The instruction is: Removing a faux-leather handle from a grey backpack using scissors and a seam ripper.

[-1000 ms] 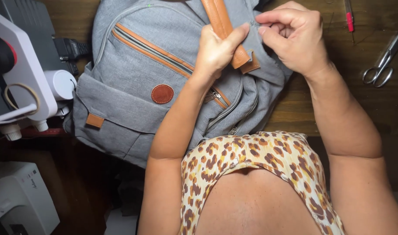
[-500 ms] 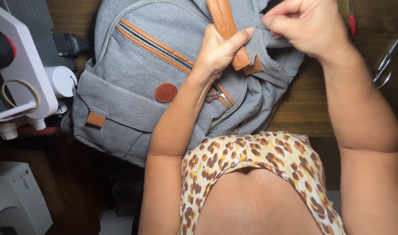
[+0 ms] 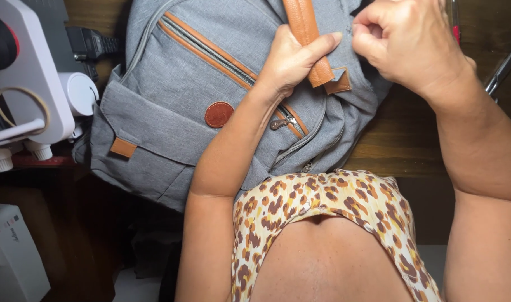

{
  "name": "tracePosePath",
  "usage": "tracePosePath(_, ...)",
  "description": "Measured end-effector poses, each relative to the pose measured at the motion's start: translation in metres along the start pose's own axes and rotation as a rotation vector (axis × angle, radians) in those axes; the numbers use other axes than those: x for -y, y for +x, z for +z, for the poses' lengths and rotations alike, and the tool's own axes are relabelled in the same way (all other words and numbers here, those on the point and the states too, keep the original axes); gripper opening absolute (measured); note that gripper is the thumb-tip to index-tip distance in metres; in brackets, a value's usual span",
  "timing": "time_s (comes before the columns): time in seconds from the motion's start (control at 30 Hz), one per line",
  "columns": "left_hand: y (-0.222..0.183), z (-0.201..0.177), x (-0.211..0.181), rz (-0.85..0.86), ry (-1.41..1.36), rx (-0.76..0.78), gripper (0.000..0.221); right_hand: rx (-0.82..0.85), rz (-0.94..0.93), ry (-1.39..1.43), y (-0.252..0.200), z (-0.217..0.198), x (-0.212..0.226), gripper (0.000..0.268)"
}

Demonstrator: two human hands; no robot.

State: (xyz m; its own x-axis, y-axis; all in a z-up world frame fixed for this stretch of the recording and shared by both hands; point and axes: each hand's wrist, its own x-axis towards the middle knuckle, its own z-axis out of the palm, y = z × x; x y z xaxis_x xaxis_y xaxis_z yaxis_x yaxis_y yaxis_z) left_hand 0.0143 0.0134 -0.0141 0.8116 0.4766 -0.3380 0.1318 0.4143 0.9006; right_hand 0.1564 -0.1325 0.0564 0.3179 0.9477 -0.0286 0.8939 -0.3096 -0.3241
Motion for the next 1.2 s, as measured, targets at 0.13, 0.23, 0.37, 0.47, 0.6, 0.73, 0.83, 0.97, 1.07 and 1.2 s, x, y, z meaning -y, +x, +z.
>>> tracePosePath(0.13, 0.002, 0.000, 0.002, -0.027, -0.007, -0.003, 0.045, 0.000, -0.024, 0.046, -0.006, 0.003, -0.008, 0.007)
tracePosePath(0.23, 0.002, 0.000, 0.004, -0.002, -0.040, 0.020, 0.041, 0.124, 0.158, 0.353, -0.002, 0.003, -0.017, 0.006)
tracePosePath(0.37, 0.002, -0.001, 0.003, 0.005, -0.032, 0.026, 0.041, 0.095, 0.266, 0.562, -0.002, 0.016, -0.021, 0.008)
tracePosePath(0.47, 0.003, 0.000, 0.006, -0.009, 0.011, 0.024, 0.046, 0.042, 0.280, 0.732, -0.008, 0.026, -0.032, 0.010)
tracePosePath(0.6, 0.003, -0.001, 0.004, -0.035, -0.011, -0.011, 0.049, -0.224, 0.243, 0.815, -0.035, 0.030, -0.065, 0.019)
tracePosePath(0.73, 0.000, 0.003, -0.009, -0.137, -0.040, -0.056, 0.043, -0.337, 0.340, 0.752, -0.106, 0.021, -0.121, 0.010)
tracePosePath(0.83, 0.002, 0.001, -0.002, -0.100, -0.066, -0.017, 0.024, -0.651, 0.490, 0.421, -0.166, 0.026, -0.158, 0.016)
tracePosePath(0.97, -0.001, 0.012, -0.017, -0.156, -0.019, -0.056, 0.024, -0.639, 0.601, -0.187, -0.264, 0.019, -0.154, 0.034)
tracePosePath(1.07, -0.003, 0.018, -0.020, -0.183, 0.000, -0.134, 0.023, -0.701, 0.736, -0.335, -0.346, 0.045, -0.179, 0.037)
tracePosePath(1.2, -0.001, 0.020, -0.017, -0.214, 0.013, -0.250, 0.024, -0.767, 0.925, -0.398, -0.423, 0.069, -0.210, 0.033)
